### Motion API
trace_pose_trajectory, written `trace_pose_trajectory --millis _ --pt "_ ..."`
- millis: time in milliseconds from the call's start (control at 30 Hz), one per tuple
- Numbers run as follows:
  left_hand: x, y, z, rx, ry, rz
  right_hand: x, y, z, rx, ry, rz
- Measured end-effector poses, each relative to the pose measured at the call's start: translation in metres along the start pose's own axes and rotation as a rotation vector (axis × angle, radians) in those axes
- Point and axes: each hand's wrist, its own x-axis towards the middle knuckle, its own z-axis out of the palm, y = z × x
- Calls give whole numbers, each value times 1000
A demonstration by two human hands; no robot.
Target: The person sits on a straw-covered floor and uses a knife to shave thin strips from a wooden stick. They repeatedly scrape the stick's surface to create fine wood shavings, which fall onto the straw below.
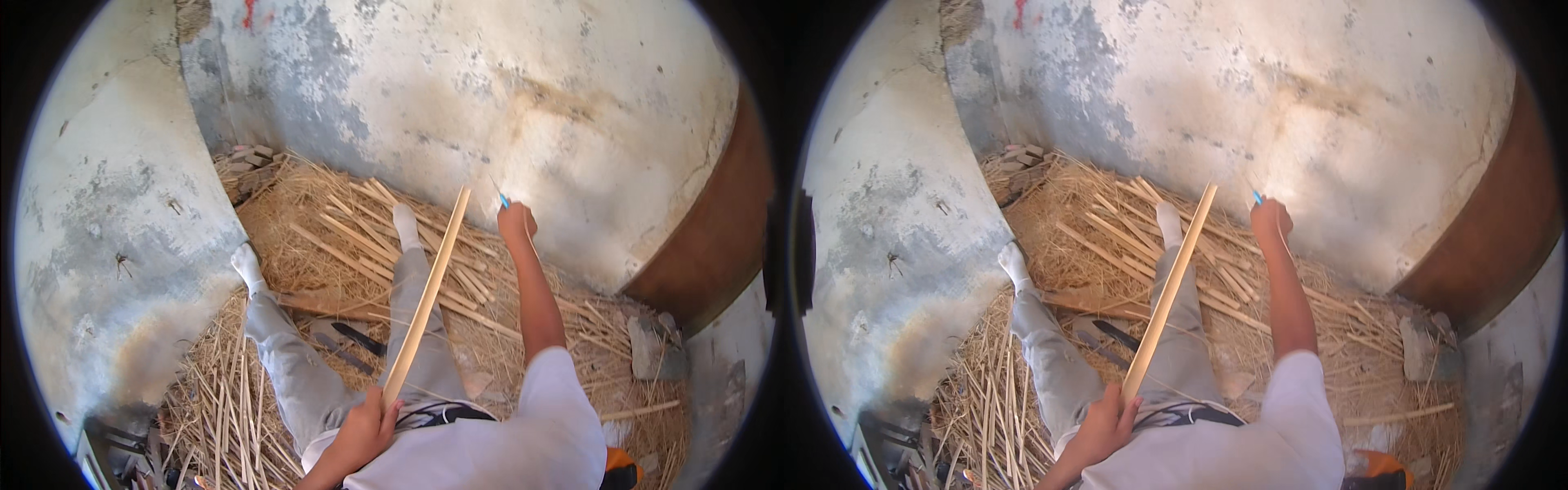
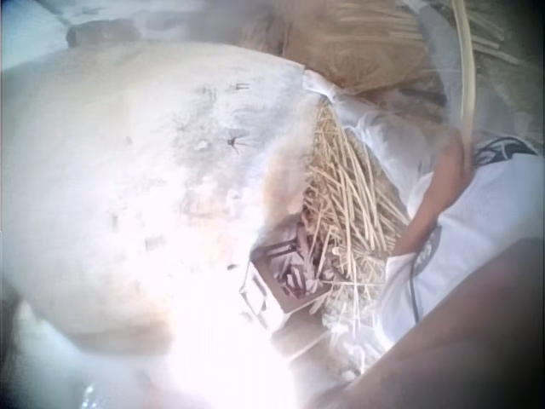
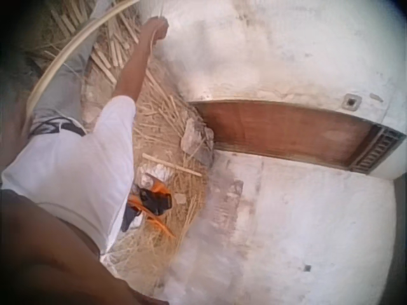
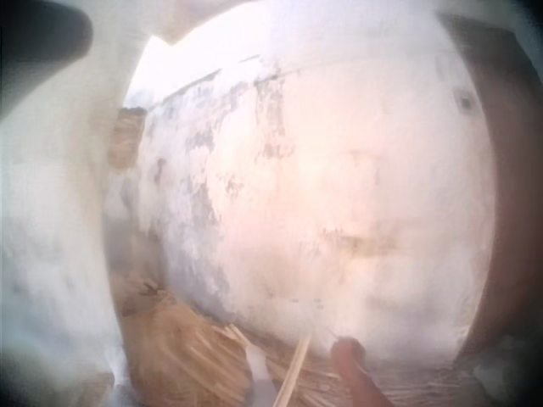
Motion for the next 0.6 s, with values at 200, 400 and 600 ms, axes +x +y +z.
trace_pose_trajectory --millis 200,400,600 --pt "3 -4 7 53 -7 -79 -174 -3 -10 181 -3 -781" --pt "2 -7 15 65 11 -7 -191 1 -4 79 8 -762" --pt "8 2 17 109 46 -57 -176 -10 21 90 72 -706"
